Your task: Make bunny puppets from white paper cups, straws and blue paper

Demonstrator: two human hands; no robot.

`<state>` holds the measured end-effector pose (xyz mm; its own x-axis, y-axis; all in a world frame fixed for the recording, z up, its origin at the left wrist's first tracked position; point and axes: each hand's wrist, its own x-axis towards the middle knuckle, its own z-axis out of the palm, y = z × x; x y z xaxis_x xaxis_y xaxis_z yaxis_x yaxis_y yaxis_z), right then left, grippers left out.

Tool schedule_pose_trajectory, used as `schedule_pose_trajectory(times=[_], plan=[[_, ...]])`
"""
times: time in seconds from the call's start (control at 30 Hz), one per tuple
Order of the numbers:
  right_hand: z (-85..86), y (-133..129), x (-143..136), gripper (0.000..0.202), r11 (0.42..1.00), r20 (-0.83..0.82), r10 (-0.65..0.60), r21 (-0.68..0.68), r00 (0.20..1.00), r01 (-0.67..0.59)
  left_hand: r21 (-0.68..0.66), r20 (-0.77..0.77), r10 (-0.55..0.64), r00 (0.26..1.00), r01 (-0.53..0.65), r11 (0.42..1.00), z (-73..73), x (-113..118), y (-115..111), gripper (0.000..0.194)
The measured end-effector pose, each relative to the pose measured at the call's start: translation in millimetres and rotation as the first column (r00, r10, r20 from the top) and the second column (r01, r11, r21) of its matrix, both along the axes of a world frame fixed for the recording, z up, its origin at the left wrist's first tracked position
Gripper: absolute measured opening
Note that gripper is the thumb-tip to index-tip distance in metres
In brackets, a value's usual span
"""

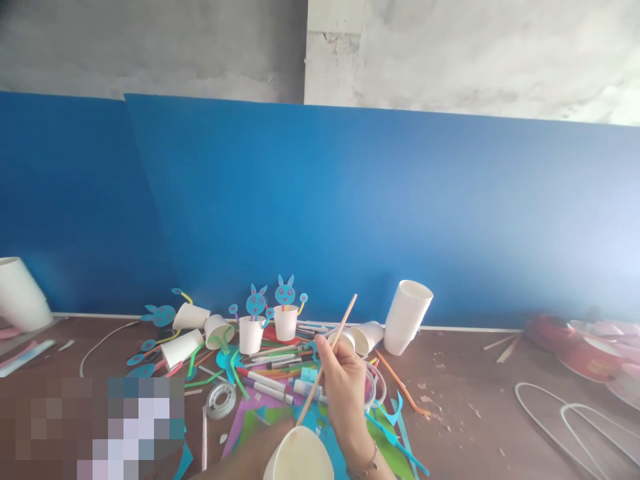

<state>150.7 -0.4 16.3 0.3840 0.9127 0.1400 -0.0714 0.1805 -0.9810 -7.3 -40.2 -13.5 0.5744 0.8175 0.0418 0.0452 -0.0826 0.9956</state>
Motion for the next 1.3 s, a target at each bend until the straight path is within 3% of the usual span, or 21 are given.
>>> schedule_pose_trajectory(times=[0.13,0.27,0.4,0.5,0.63,0.7,0.8,0.9,1.0,1.13,1.3], plan=[[-4.9,2.4,-4.0,0.047,1.000,0.017,0.018,0.024,1.000,-0.018,-0.020,0.011,-0.021,1.000,0.022,1.000,1.9,-3.0,-5.9,0.029],[-9.4,11.6,-2.5,0.052,0.995,0.013,0.080,-0.055,0.997,-0.079,-0.042,0.032,-0.054,0.998,0.055,0.998,3.7,-5.2,-1.6,0.030],[-13.7,13.8,-6.0,0.054,0.944,-0.110,0.246,-0.200,0.963,-0.264,-0.070,0.077,-0.111,0.991,0.117,0.991,3.1,-8.2,0.8,0.030],[-10.3,3.4,-18.7,0.051,0.890,-0.264,0.392,-0.132,0.881,-0.436,-0.097,0.124,-0.153,0.980,0.166,0.981,2.2,-13.0,-2.4,0.032],[-4.7,-6.6,-30.4,0.048,0.839,-0.381,0.494,-0.026,0.781,-0.543,-0.126,0.189,-0.194,0.962,0.220,0.967,2.9,-18.0,-5.1,0.034],[-5.9,-1.6,-25.4,0.048,0.856,-0.403,0.457,-0.041,0.793,-0.515,-0.137,0.219,-0.208,0.953,0.241,0.961,4.5,-19.6,-4.8,0.034],[-7.6,13.6,-4.8,0.046,0.951,-0.376,0.261,-0.059,0.889,-0.304,-0.150,0.254,-0.218,0.942,0.261,0.954,8.1,-22.9,-3.2,0.033],[-0.7,22.1,16.0,0.043,0.984,-0.400,0.169,0.009,0.901,-0.180,-0.167,0.272,-0.207,0.940,0.258,0.952,11.6,-26.7,0.4,0.032],[11.1,17.1,22.1,0.039,0.979,-0.415,0.200,0.046,0.888,-0.199,-0.195,0.270,-0.184,0.945,0.240,0.951,12.6,-27.2,6.9,0.042],[17.0,3.5,12.1,0.046,0.954,-0.260,0.254,-0.088,0.932,-0.285,-0.222,0.284,-0.112,0.952,0.179,0.959,6.8,-21.7,16.1,0.082],[12.7,-0.3,7.2,0.054,0.907,-0.130,0.334,-0.225,0.934,-0.356,-0.206,0.317,-0.069,0.946,0.140,0.968,-4.3,-20.3,19.8,0.089]])
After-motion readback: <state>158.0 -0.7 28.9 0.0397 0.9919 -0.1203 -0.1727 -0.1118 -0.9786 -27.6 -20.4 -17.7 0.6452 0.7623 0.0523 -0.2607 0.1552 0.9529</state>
